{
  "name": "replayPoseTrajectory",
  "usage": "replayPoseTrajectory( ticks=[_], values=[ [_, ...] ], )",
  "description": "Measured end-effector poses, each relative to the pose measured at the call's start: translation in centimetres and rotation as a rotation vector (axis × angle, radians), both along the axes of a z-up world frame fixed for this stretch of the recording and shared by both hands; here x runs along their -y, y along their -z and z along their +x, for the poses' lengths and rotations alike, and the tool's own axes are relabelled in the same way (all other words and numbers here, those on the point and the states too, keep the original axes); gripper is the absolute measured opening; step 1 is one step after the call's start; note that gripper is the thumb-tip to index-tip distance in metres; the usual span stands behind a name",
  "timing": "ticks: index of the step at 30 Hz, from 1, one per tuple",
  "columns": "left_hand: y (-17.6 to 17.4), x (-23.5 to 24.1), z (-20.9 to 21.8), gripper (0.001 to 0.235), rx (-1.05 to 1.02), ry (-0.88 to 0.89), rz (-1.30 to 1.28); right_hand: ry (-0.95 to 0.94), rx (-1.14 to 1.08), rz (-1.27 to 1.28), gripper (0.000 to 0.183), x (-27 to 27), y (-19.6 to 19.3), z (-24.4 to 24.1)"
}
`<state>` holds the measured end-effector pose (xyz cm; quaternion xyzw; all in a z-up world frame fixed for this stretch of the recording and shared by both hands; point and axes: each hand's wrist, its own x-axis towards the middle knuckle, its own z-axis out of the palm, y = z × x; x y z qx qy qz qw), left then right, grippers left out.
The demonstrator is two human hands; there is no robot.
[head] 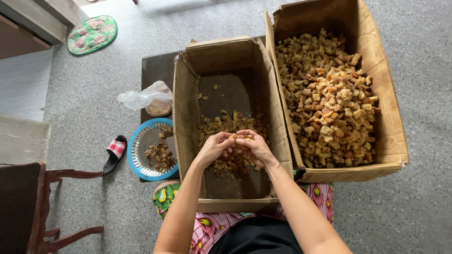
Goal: The person sorts through small, cubed food pieces in a cardboard box by hand, picking some up and dropping them back while moving others around.
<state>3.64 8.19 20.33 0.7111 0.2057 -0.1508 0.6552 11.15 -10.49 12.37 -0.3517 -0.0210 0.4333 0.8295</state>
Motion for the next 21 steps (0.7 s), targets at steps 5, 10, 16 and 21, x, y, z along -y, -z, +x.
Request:
replayPoseTrajectory(
  ticks=[5, 10, 16, 21],
  values=[
    [0.5, -0.9, -0.9, 0.037, 0.031, -0.117, -0.364, 0.089, -0.271, 0.054, 0.035, 0.1, -0.2, -1.1],
    [-2.2, 1.1, -1.1, 0.036, 0.100, -0.025, 0.004, 0.191, -0.492, 0.171, 0.035, -0.4, -1.6, -1.9],
    [-6.1, 3.5, 0.8, 0.045, 0.280, 0.196, 0.185, 0.245, -0.600, 0.179, 0.034, -0.8, -3.7, -1.7],
    [-4.1, -2.8, 2.9, 0.036, 0.079, -0.185, 0.340, 0.245, -0.562, 0.347, 0.025, 0.8, -5.3, -0.3]
  ],
)
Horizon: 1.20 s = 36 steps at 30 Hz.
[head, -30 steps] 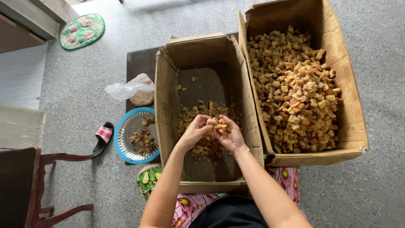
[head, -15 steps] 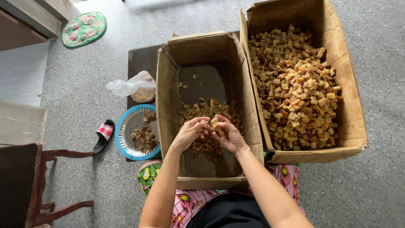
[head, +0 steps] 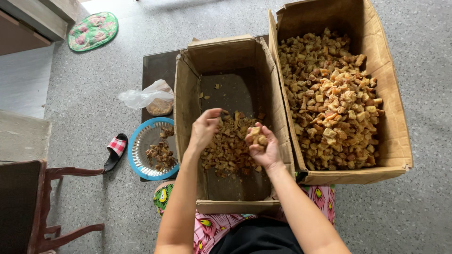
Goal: The person sorts through small, cubed food pieces in a cardboard box by hand, picking some up and dropping them back while moving others around.
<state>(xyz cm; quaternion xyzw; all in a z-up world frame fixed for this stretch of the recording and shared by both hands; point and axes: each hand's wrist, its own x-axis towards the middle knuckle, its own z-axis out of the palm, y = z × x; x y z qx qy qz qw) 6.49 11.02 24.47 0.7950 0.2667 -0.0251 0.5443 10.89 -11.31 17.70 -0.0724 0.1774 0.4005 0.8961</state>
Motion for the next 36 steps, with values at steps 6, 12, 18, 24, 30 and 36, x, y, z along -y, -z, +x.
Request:
replayPoseTrajectory(
  ticks=[6, 12, 18, 24, 30, 36],
  values=[
    [10.8, -2.3, 1.6, 0.031, -0.091, 0.190, 0.445, 0.182, 0.302, -0.293, 0.020, 5.5, -4.3, 7.0],
    [19.8, -0.3, 4.2, 0.040, -0.169, 0.394, 0.698, 0.310, 0.922, -1.694, 0.021, 14.2, -6.1, 14.9],
    [23.1, 0.3, 3.9, 0.033, -0.161, 0.392, 0.937, 0.427, 1.573, -2.573, 0.040, 15.4, -4.1, 15.4],
    [17.9, -3.3, 1.7, 0.030, -0.110, -0.235, -0.271, -0.118, 1.221, -1.655, 0.017, 5.1, 0.8, 11.0],
    [14.7, -4.4, -2.3, 0.033, 0.300, -0.513, -1.050, -0.696, 1.697, -1.456, 0.036, -4.6, 8.7, 9.0],
    [15.8, -3.5, -4.9, 0.029, 0.341, -0.619, -1.209, -0.990, 1.765, -1.764, 0.058, -6.6, 14.4, 6.1]
  ],
)
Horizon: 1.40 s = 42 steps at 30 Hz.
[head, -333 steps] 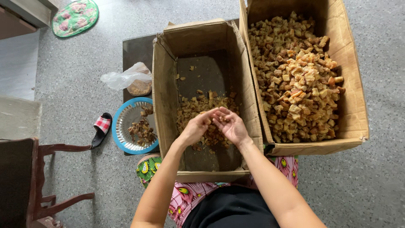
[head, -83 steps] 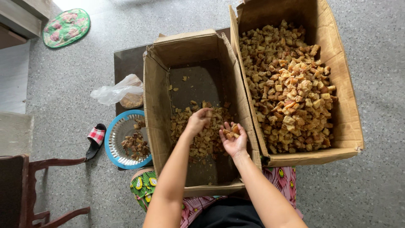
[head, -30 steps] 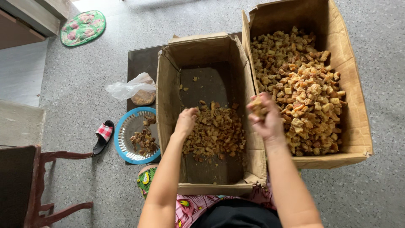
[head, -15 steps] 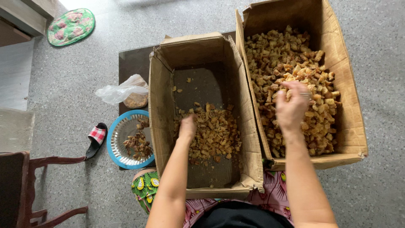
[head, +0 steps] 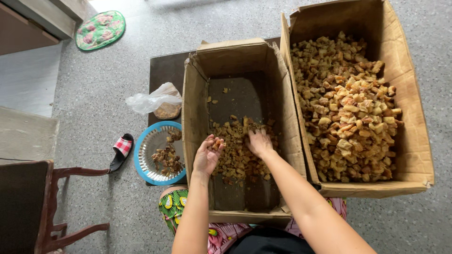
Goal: The person sorts through small, cubed food pieces in a cardboard box by hand, picking some up and dropping them back while moving others around.
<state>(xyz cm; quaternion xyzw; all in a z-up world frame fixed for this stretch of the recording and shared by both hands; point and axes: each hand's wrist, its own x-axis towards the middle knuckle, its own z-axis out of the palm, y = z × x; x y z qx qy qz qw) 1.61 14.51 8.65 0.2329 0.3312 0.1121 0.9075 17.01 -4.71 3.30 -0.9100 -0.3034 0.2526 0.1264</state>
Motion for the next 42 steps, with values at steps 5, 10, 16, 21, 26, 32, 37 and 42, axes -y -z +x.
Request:
replayPoseTrajectory(
  ticks=[5, 10, 16, 21, 26, 32, 37, 42],
  values=[
    [1.5, -0.4, 0.9, 0.027, -0.143, 0.033, 0.170, -0.075, 0.095, 0.142, 0.055, 0.0, 4.1, -1.1],
    [1.5, -0.4, 2.8, 0.025, -0.322, 0.201, 0.613, -0.095, 0.058, 0.236, 0.054, 0.5, 4.4, 0.0],
    [-0.2, -0.8, 7.0, 0.020, -0.601, 0.504, 1.027, 0.685, -0.527, 0.681, 0.031, 1.1, 0.7, 4.1],
    [2.2, -1.5, 12.0, 0.025, -0.495, 0.593, 1.321, 0.574, -0.391, 0.583, 0.039, 0.2, 0.3, 7.4],
    [8.7, -1.4, 15.9, 0.035, -0.523, 0.798, 1.491, 0.208, -0.038, 0.435, 0.041, -3.1, 2.6, 8.0],
    [13.4, 0.3, 17.9, 0.037, -0.746, 1.097, 1.659, 0.175, 0.015, 0.260, 0.055, -5.4, 4.8, 6.5],
    [10.1, -0.2, 17.2, 0.039, -0.583, 0.986, 1.521, 0.369, -0.296, 0.337, 0.035, -5.1, 5.5, 7.5],
    [2.1, -1.6, 14.1, 0.038, -0.139, 0.577, 0.419, 0.842, -1.469, 1.371, 0.025, -2.5, 2.0, 6.9]
  ],
)
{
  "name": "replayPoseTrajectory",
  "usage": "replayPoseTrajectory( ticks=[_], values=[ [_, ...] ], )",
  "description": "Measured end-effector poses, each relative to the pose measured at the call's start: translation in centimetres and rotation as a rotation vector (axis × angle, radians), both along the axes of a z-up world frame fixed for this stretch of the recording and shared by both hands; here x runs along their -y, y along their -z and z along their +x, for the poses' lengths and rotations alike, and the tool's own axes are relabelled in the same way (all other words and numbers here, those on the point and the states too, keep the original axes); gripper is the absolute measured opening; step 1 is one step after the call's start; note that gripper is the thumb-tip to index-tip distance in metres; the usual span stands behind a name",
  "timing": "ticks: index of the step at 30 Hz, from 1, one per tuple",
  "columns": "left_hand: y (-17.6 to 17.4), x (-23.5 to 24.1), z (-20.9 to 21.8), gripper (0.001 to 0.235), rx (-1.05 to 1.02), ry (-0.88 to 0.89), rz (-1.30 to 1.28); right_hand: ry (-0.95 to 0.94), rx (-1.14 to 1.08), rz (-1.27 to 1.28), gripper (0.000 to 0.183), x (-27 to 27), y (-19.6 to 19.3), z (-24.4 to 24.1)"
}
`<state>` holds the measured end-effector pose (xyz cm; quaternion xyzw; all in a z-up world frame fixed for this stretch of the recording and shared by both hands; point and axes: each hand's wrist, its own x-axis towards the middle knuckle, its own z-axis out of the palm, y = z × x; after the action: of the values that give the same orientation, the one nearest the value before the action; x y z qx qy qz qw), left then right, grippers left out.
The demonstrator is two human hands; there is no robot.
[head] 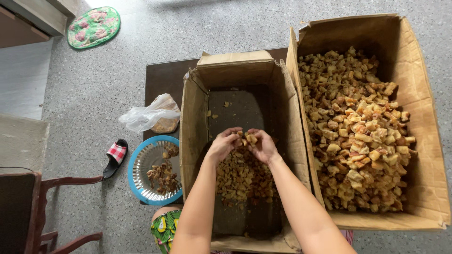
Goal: The person sorts through small, cubed food pieces in a cardboard box by hand, picking some up and dropping them back while moving others around.
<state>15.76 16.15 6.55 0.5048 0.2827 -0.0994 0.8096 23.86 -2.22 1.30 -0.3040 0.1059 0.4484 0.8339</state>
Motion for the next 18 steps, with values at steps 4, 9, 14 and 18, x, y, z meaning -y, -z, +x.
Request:
replayPoseTrajectory(
  ticks=[4, 9, 14, 18],
  values=[
    [-5.8, 1.6, -2.8, 0.034, 0.101, -0.077, -0.240, 0.050, -0.107, 0.231, 0.034, 1.4, -5.9, -3.4],
    [-9.6, 3.4, -6.3, 0.033, 0.155, -0.144, -0.328, 0.090, -0.254, 0.299, 0.039, 3.4, -9.7, -6.5],
    [-12.2, 5.0, -8.2, 0.031, 0.178, -0.095, -0.173, 0.018, -0.265, 0.631, 0.031, 4.8, -9.6, -9.3],
    [-15.4, 7.5, -8.8, 0.029, 0.167, 0.115, 0.273, 0.089, -0.327, 0.293, 0.045, 5.0, -10.8, -11.6]
  ],
)
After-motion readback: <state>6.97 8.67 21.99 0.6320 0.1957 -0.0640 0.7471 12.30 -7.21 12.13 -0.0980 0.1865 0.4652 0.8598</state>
